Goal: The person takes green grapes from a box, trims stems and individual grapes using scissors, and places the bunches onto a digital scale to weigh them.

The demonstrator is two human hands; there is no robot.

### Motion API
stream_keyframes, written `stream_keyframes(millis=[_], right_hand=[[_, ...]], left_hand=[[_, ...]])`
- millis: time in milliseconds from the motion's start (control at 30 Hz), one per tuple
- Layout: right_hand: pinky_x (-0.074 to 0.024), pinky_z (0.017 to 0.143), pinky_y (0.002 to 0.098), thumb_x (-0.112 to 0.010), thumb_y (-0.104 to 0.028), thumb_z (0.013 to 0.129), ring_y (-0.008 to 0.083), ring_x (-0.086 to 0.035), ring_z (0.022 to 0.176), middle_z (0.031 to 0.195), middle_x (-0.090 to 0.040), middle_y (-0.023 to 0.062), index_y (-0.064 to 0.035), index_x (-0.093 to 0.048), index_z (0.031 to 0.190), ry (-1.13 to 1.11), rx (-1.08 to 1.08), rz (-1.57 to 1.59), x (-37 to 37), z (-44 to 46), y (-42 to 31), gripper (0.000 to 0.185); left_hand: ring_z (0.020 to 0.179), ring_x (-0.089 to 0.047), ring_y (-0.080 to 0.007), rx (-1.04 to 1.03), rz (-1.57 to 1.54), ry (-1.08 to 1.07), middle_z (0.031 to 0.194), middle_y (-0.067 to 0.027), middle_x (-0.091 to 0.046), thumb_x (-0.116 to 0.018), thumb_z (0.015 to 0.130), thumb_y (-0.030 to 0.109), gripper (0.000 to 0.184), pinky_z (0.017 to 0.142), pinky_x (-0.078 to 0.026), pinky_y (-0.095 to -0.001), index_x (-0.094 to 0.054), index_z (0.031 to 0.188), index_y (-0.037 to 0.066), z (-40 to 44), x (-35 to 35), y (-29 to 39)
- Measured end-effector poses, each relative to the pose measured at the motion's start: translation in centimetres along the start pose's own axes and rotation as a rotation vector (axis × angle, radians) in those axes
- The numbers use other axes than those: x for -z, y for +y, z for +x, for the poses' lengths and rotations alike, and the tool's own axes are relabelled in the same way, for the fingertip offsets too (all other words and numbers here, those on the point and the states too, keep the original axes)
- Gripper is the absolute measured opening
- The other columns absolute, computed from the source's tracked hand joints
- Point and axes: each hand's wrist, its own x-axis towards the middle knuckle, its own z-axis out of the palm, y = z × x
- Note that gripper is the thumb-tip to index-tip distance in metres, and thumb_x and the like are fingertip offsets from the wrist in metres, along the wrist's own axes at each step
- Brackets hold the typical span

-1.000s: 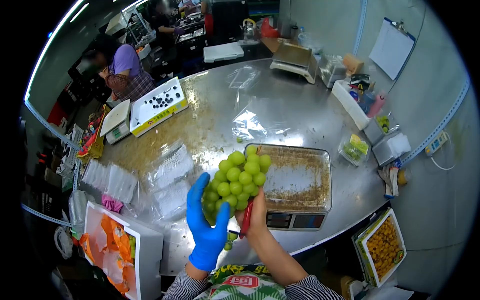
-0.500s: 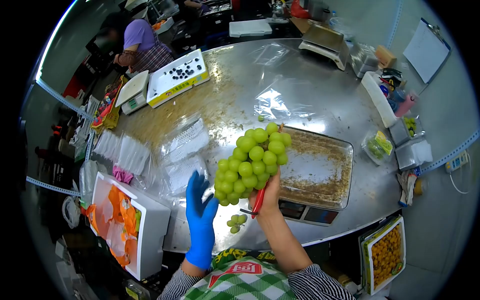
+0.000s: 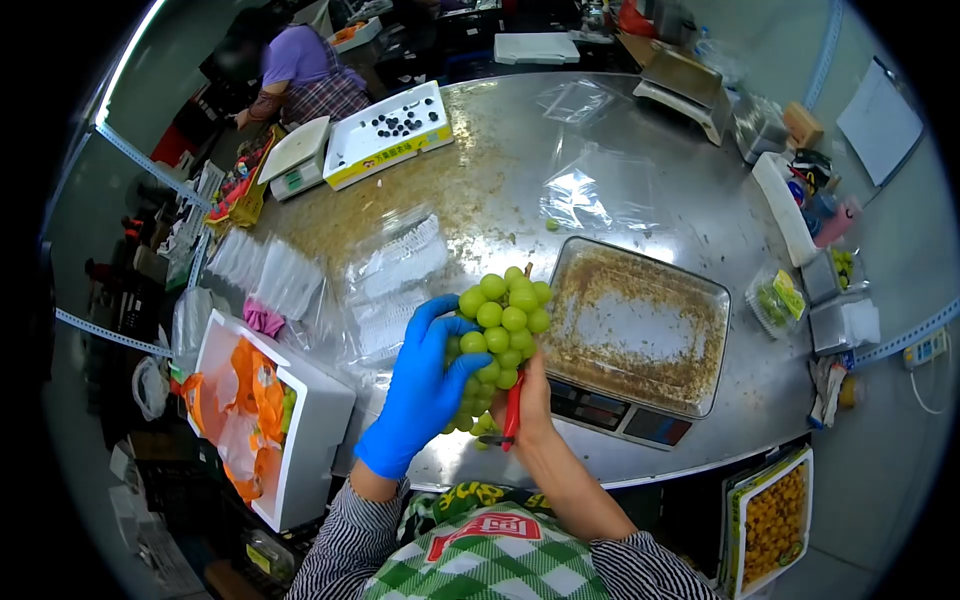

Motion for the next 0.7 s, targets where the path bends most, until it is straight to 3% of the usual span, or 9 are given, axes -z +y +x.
stream_keyframes(millis=[67, 233, 333, 400, 467, 533, 633, 667, 700], right_hand=[[-0.0419, 0.107, 0.0423, -0.036, -0.05, 0.102, 0.0233, -0.052, 0.125, 0.136, -0.052, 0.0082, -0.0092, -0.043, 0.139, -0.004, -0.012, 0.022, -0.2, -0.4, 0.5, 0.055], [-0.0438, 0.104, 0.0419, -0.037, -0.051, 0.101, 0.023, -0.055, 0.12, 0.132, -0.054, 0.0078, -0.0098, -0.045, 0.137, 0.006, 0.003, -0.04, -0.1, -1.1, 1.7, 0.055], [-0.0454, 0.101, 0.0421, -0.037, -0.051, 0.102, 0.0234, -0.055, 0.117, 0.13, -0.055, 0.0067, -0.0112, -0.046, 0.135, -0.058, -0.03, -0.032, 0.4, -1.2, 2.4, 0.052], [-0.0461, 0.1, 0.0423, -0.037, -0.051, 0.102, 0.0235, -0.056, 0.115, 0.128, -0.055, 0.0062, -0.0119, -0.047, 0.133, -0.074, -0.048, -0.04, 0.4, -1.6, 2.9, 0.051], [-0.0465, 0.099, 0.0423, -0.038, -0.051, 0.101, 0.0232, -0.056, 0.113, 0.126, -0.056, 0.0061, -0.0121, -0.048, 0.132, -0.048, -0.05, -0.063, -0.2, -2.0, 3.3, 0.051], [-0.0465, 0.099, 0.0425, -0.038, -0.051, 0.101, 0.0236, -0.056, 0.113, 0.126, -0.056, 0.0065, -0.0119, -0.048, 0.132, -0.045, -0.085, -0.06, 0.2, -2.0, 4.0, 0.051], [-0.0465, 0.099, 0.0427, -0.038, -0.051, 0.101, 0.024, -0.056, 0.113, 0.126, -0.056, 0.0071, -0.0114, -0.049, 0.131, -0.051, -0.15, -0.042, -1.6, -2.2, 5.2, 0.051], [-0.0465, 0.099, 0.0427, -0.038, -0.05, 0.101, 0.0241, -0.056, 0.113, 0.126, -0.056, 0.0073, -0.0112, -0.049, 0.131, -0.041, -0.178, -0.037, -2.2, -2.6, 5.8, 0.05], [-0.0462, 0.1, 0.0425, -0.038, -0.05, 0.101, 0.0243, -0.056, 0.114, 0.126, -0.056, 0.0078, -0.0104, -0.049, 0.131, -0.069, -0.19, -0.055, -2.3, -2.3, 6.6, 0.05]], left_hand=[[0.116, -0.051, -0.0397, -0.003, 0.01, 0.027, 0.125, -0.0221, -0.051, -0.067, 0.087, 0.014, 0.028, 0.1, -0.041, -0.0427, -0.055, 0.105, -0.003, -0.5, -0.3, -0.4], [0.117, -0.052, -0.0346, -0.02, -0.075, 0.042, 0.126, -0.021, -0.053, -0.049, 0.101, 0.026, 0.033, 0.101, -0.04, -0.0404, -0.055, 0.111, -0.005, -1.9, 1.0, -0.6], [0.112, -0.055, -0.0272, 0.254, -0.519, 0.28, 0.124, -0.0174, -0.057, -0.042, 0.104, 0.03, 0.04, 0.097, -0.042, -0.036, -0.056, 0.119, -0.004, -3.1, 3.5, -1.0], [0.107, -0.055, -0.0168, 0.325, -0.629, 0.452, 0.126, -0.0106, -0.055, -0.044, 0.104, 0.027, 0.036, 0.097, -0.04, -0.0335, -0.056, 0.125, 0.0, -5.2, 7.7, -4.8], [0.104, -0.057, -0.0175, 0.45, -0.128, 0.632, 0.128, -0.0113, -0.055, -0.051, 0.101, 0.029, 0.039, 0.096, -0.042, -0.0318, -0.057, 0.123, -0.002, -8.1, 12.9, -8.8], [0.105, -0.057, -0.0186, 0.607, 0.448, 0.642, 0.127, -0.0115, -0.055, -0.058, 0.097, 0.029, 0.044, 0.094, -0.044, -0.0321, -0.055, 0.125, -0.004, -11.9, 17.0, -13.8], [0.106, -0.056, -0.019, 0.585, 0.727, 0.83, 0.125, -0.012, -0.055, -0.064, 0.093, 0.029, 0.049, 0.091, -0.045, -0.0327, -0.053, 0.125, -0.006, -14.6, 17.6, -15.8], [0.111, -0.055, -0.0208, 0.635, -0.023, 0.8, 0.124, -0.013, -0.055, -0.063, 0.094, 0.033, 0.054, 0.095, -0.043, -0.033, -0.05, 0.129, -0.006, -14.8, 16.6, -14.5], [0.114, -0.052, -0.021, 0.67, -0.174, 0.602, 0.123, -0.0116, -0.055, -0.057, 0.097, 0.038, 0.058, 0.098, -0.042, -0.0318, -0.048, 0.134, -0.006, -14.5, 15.9, -13.0]])
